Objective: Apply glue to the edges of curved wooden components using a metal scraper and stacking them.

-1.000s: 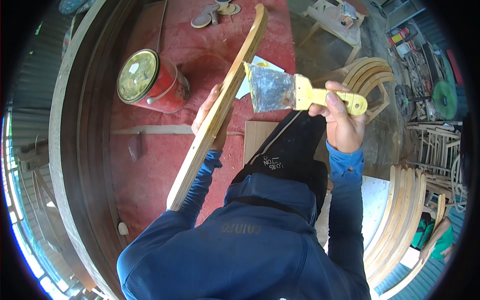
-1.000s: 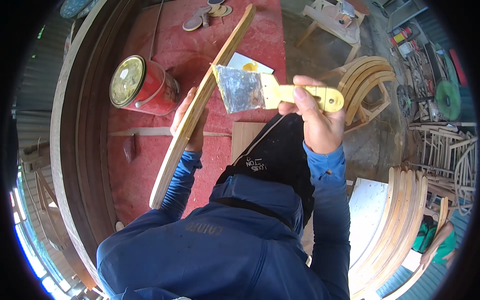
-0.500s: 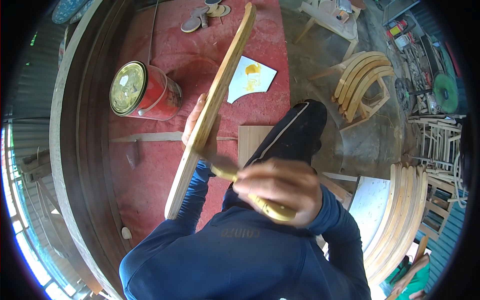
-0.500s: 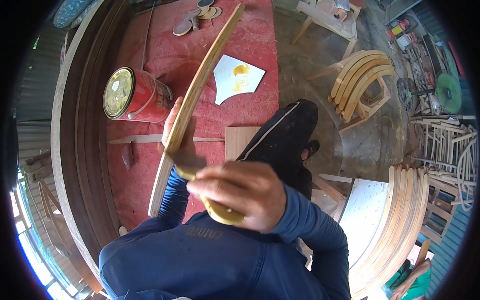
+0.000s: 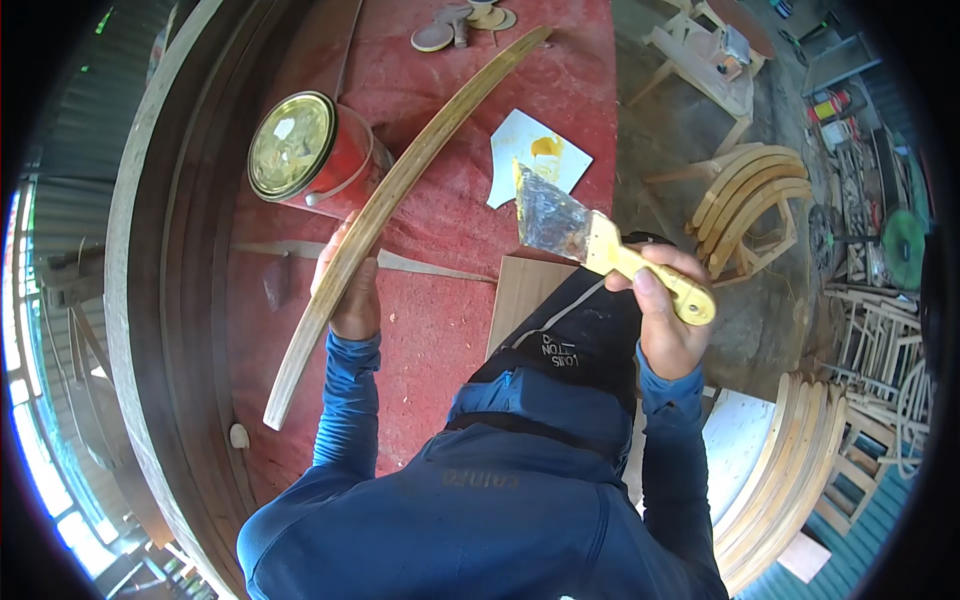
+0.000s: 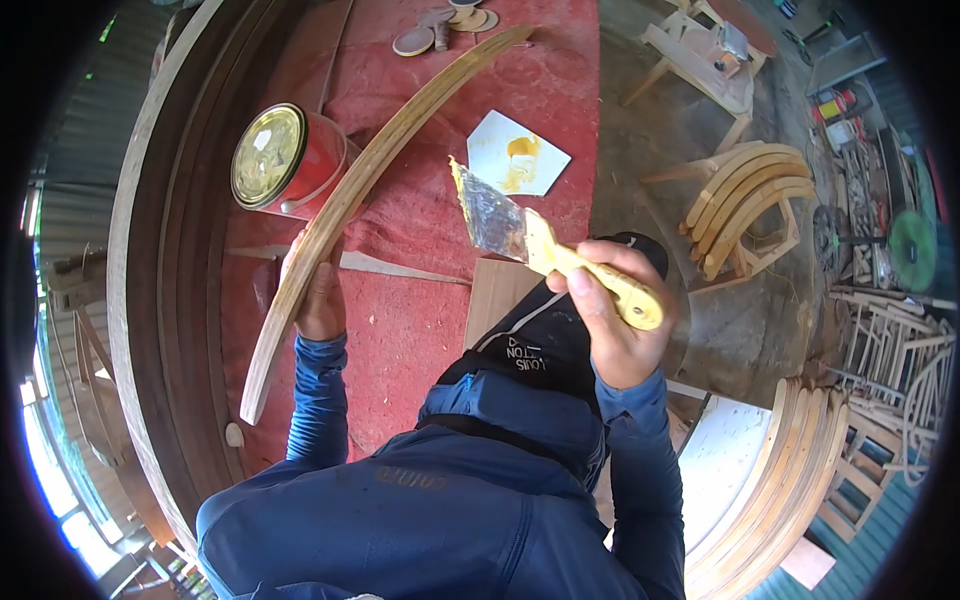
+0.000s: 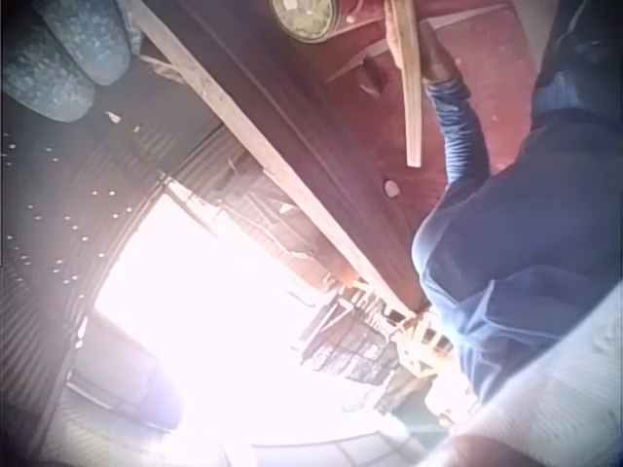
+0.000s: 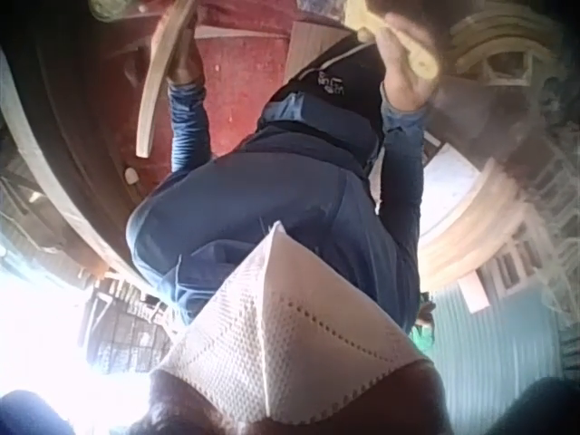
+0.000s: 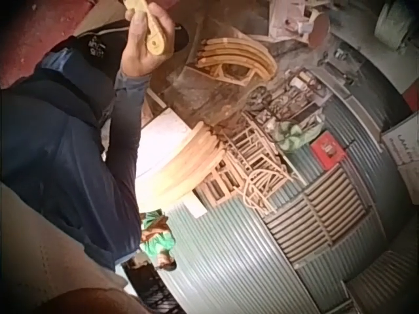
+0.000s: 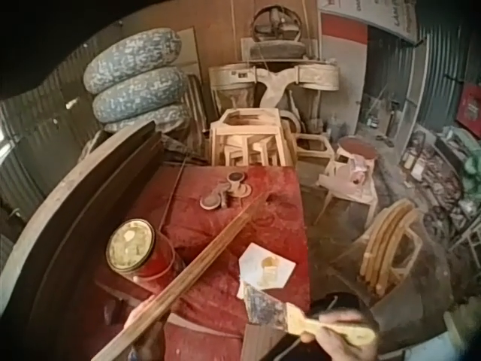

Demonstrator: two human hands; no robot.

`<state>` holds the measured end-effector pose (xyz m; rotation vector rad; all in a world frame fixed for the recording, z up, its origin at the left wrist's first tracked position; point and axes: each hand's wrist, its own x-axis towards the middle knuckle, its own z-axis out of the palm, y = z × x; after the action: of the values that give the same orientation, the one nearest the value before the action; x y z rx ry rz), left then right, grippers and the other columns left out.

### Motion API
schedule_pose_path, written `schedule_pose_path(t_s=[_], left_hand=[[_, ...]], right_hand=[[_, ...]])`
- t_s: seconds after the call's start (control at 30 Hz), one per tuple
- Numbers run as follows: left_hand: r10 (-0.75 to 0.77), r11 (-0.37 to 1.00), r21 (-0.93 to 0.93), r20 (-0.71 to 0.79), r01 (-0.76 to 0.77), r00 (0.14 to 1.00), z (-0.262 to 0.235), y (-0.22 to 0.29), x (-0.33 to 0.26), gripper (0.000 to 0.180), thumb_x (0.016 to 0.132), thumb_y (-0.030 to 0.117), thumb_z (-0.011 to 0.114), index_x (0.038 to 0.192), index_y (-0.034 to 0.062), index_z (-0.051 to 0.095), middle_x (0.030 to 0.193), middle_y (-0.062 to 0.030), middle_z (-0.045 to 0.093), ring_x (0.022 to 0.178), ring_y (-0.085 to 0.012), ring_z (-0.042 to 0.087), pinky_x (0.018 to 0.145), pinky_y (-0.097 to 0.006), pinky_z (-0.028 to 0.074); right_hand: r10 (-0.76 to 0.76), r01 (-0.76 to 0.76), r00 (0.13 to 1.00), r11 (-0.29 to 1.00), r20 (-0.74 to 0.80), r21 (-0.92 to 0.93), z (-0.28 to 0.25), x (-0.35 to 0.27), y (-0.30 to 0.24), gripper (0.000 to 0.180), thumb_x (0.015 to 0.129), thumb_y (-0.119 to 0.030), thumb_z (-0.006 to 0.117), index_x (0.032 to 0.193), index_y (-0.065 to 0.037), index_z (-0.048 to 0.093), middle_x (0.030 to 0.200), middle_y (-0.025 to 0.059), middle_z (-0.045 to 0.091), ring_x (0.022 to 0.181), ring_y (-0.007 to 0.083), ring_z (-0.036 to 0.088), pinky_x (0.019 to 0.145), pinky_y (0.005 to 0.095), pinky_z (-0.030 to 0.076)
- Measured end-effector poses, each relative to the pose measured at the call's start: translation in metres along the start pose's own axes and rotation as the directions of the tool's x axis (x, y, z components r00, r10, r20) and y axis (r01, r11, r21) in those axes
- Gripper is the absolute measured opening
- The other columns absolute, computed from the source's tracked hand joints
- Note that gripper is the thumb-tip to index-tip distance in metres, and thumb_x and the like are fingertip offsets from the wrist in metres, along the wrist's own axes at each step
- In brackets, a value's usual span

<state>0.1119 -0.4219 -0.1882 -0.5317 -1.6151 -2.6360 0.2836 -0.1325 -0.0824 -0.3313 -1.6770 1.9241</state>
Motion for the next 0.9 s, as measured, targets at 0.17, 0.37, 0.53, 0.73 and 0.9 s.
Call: schedule_pose_path(t_s=[0.17, 0.37, 0.53, 0.73, 0.9], left_hand=[[-0.019, 1.0, -0.003, -0.005, 0.019, 1.0, -0.014, 0.004, -0.009, 0.045, 0.092, -0.001, 0.067, 0.135, -0.0017, 0.051, 0.146, -0.0219, 0.049, 0.136, -0.0343, 0.047, 0.116, -0.055, 0.036], [-0.003, 0.999, 0.047, 0.073, -0.001, 0.997, -0.025, -0.001, -0.008, 0.049, 0.094, 0.005, 0.064, 0.141, 0.0055, 0.047, 0.148, -0.0165, 0.048, 0.14, -0.0337, 0.044, 0.118, -0.057, 0.033], [-0.016, 0.999, 0.03, 0.045, 0.015, 0.999, -0.03, -0.004, -0.008, 0.049, 0.094, 0.004, 0.063, 0.14, 0.0064, 0.047, 0.148, -0.0165, 0.048, 0.14, -0.0342, 0.044, 0.118, -0.057, 0.033], [-0.006, 0.999, 0.032, 0.059, 0.005, 0.998, -0.031, -0.005, -0.009, 0.048, 0.094, 0.003, 0.063, 0.139, 0.0063, 0.048, 0.147, -0.0172, 0.049, 0.14, -0.0347, 0.045, 0.118, -0.057, 0.033], [-0.018, 0.998, 0.059, 0.026, 0.017, 0.999, -0.029, -0.003, -0.007, 0.047, 0.094, 0.003, 0.064, 0.138, 0.0061, 0.049, 0.147, -0.0177, 0.049, 0.139, -0.0349, 0.046, 0.117, -0.057, 0.034]], right_hand=[[0.036, -0.028, 0.994, 0.997, 0.106, -0.074, 0.025, 0.01, 0.012, 0.02, 0.095, 0.002, 0.065, 0.114, 0.007, 0.062, 0.103, 0.0153, 0.07, 0.09, 0.02, 0.072, 0.081, 0.0286, 0.058], [0.011, 0.006, 0.993, 0.989, 0.114, -0.15, 0.036, 0.022, 0.021, 0.022, 0.095, 0.002, 0.066, 0.116, 0.008, 0.064, 0.107, 0.0152, 0.069, 0.093, 0.0205, 0.072, 0.082, 0.0275, 0.057], [-0.085, 0.108, 0.99, 0.968, 0.111, -0.225, 0.044, 0.041, 0.049, 0.023, 0.093, 0.002, 0.067, 0.116, 0.006, 0.066, 0.109, 0.0154, 0.069, 0.095, 0.0201, 0.07, 0.083, 0.0288, 0.055], [-0.449, 0.571, 0.817, 0.715, 0.361, -0.404, 0.076, 0.055, 0.065, 0.036, 0.083, 0.007, 0.072, 0.116, -0.006, 0.07, 0.116, 0.0143, 0.066, 0.097, 0.0276, 0.069, 0.081, 0.0353, 0.058], [-0.368, 0.7, 0.702, 0.517, 0.61, -0.493, 0.079, 0.031, 0.086, 0.043, 0.08, 0.0, 0.072, 0.122, -0.008, 0.07, 0.126, 0.0159, 0.06, 0.107, 0.033, 0.066, 0.091, 0.0394, 0.058]])
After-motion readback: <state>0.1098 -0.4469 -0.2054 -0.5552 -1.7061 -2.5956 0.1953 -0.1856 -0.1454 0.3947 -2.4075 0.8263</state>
